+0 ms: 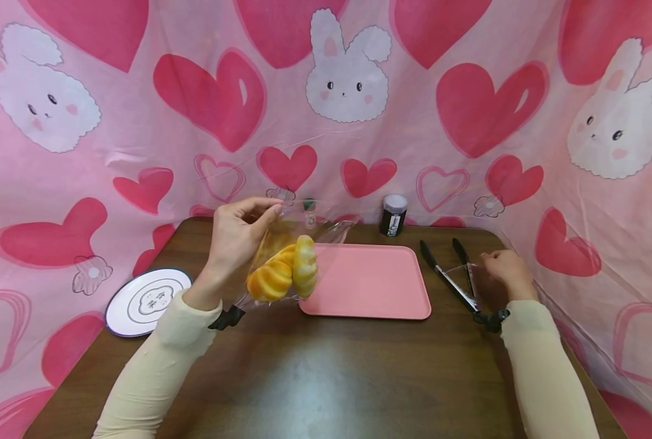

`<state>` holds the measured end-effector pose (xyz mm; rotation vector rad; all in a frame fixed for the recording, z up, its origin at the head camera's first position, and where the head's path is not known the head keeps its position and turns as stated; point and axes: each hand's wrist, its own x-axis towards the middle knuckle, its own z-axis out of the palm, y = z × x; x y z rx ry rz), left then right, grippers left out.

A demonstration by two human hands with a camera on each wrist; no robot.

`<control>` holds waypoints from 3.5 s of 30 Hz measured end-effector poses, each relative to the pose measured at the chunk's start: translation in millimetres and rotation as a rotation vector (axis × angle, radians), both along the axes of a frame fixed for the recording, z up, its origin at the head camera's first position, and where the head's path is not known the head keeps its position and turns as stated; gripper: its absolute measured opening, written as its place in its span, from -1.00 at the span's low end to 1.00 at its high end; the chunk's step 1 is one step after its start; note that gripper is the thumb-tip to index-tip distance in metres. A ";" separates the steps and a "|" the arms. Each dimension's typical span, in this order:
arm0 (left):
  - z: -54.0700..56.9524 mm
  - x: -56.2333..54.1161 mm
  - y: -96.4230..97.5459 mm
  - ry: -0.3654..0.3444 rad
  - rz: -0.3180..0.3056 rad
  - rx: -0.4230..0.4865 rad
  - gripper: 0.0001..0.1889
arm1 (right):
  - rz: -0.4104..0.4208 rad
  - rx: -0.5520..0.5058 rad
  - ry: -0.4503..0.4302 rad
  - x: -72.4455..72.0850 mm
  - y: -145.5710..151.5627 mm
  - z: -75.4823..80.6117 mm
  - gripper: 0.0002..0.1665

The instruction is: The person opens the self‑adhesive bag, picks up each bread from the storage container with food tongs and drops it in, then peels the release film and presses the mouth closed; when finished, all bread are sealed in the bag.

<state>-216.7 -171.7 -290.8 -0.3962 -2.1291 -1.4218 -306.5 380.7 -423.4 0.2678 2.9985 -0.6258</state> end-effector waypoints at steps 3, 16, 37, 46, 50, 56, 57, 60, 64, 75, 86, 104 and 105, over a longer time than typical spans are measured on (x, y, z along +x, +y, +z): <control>-0.6 0.0 -0.5 0.000 -0.005 0.006 -0.77 | -0.030 0.003 0.044 2.0 -1.3 0.4 -0.34; 1.1 1.8 0.7 0.016 -0.010 -0.016 -0.76 | -0.050 0.012 0.185 5.4 -9.7 10.1 -0.40; 0.9 2.0 4.4 0.017 -0.017 -0.013 -0.80 | 0.162 -0.117 0.442 15.8 -72.6 51.9 -0.54; 1.8 3.3 8.5 0.013 -0.023 -0.026 -0.75 | 0.345 -0.330 0.352 25.2 -131.8 66.9 -0.66; 2.2 3.7 9.9 0.012 -0.030 -0.017 -0.75 | 0.402 -0.418 0.284 27.9 -153.4 66.1 -0.65; 1.4 2.7 11.0 0.018 -0.064 0.010 -0.76 | 0.546 -0.548 0.237 31.2 -183.1 64.3 -0.69; 1.4 2.7 11.2 0.017 -0.068 0.011 -0.76 | 0.566 -0.572 0.230 31.7 -188.1 63.8 -0.70; 1.3 2.5 11.2 0.011 -0.077 0.010 -0.75 | 0.588 -0.625 0.214 31.8 -204.4 62.2 -0.68; 1.2 2.6 10.4 0.003 -0.087 0.005 -0.77 | 0.589 -0.687 0.220 31.9 -225.2 58.9 -0.67; -0.2 3.3 7.6 -0.018 -0.157 0.023 -0.78 | 0.562 -0.741 0.341 35.7 -254.0 55.3 -0.78; -0.4 1.6 6.4 -0.059 -0.161 -0.028 -0.77 | 0.565 -0.889 0.456 37.6 -238.9 65.8 -0.83; -1.0 -0.3 3.3 -0.134 -0.329 -0.049 -0.74 | 0.569 -1.075 0.445 46.8 -222.6 87.1 -0.85; -0.9 -0.4 3.3 -0.135 -0.330 -0.054 -0.74 | 0.561 -1.064 0.441 47.0 -222.0 87.9 -0.82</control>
